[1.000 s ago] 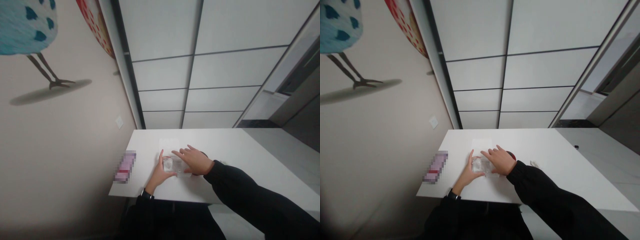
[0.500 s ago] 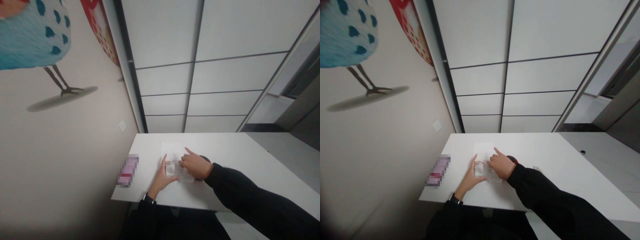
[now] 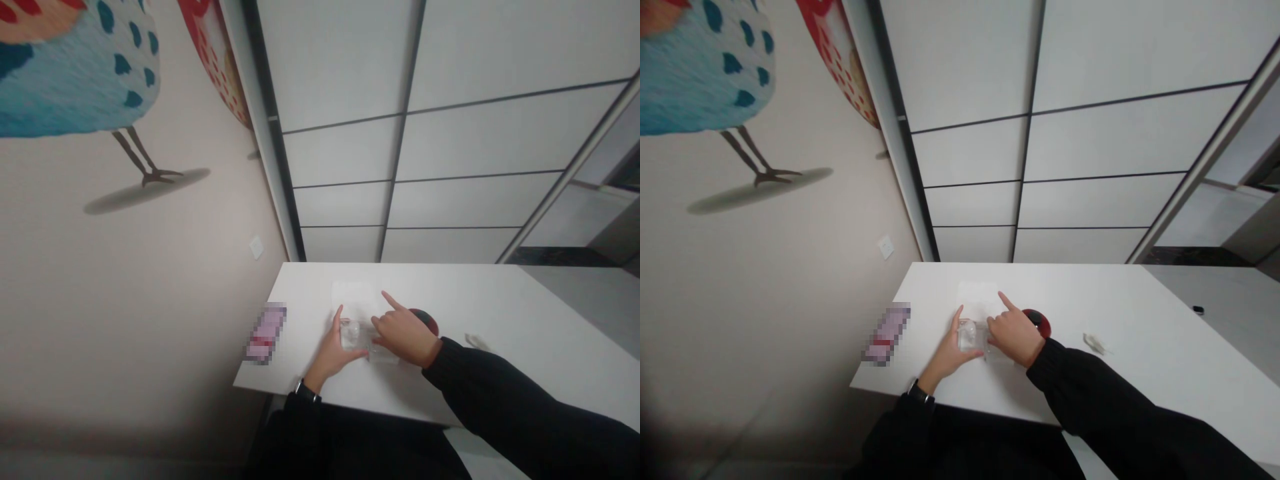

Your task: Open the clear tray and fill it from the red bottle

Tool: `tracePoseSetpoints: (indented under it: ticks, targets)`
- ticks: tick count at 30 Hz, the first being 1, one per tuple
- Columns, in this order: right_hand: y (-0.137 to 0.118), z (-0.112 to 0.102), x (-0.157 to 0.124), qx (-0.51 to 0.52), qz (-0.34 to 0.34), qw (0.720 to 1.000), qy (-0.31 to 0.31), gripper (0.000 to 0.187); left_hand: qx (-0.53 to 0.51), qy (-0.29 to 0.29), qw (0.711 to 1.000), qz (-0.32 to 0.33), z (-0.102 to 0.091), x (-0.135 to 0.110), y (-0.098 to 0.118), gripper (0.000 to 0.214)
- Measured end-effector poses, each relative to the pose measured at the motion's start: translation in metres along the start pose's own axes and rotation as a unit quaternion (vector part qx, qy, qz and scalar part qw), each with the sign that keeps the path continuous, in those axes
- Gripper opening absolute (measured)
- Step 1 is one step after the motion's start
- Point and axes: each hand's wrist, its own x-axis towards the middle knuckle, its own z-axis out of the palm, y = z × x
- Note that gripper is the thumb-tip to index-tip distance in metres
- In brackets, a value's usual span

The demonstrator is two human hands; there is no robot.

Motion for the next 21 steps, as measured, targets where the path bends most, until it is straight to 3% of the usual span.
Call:
tracePoseSetpoints:
  ticks: [7, 13, 16, 21]
  targets:
    - [-0.0019, 0.0008, 0.0023, 0.004, -0.006, 1.000, 0.014, 0.014, 0.000, -0.003, 1.000, -0.004, -0.0014, -0.0028, 0.0042, 0.126]
    - [0.0017, 0.0073, 0.0000, 0.029, 0.007, 0.999, 0.023, 0.022, 0.009, -0.008, 1.000, -0.002, -0.0022, -0.0022, 0.0041, 0.124]
    - [0.0037, 0.0096, -0.0018, 0.036, 0.011, 0.999, 0.011, 0.016, 0.013, -0.009, 1.000, -0.004, -0.0022, -0.0020, 0.0031, 0.124]
    - [0.0046, 0.0031, -0.0062, 0.051, 0.019, 0.998, 0.009, 0.022, 0.016, -0.008, 1.000, -0.008, -0.0027, -0.0033, 0.0029, 0.123]
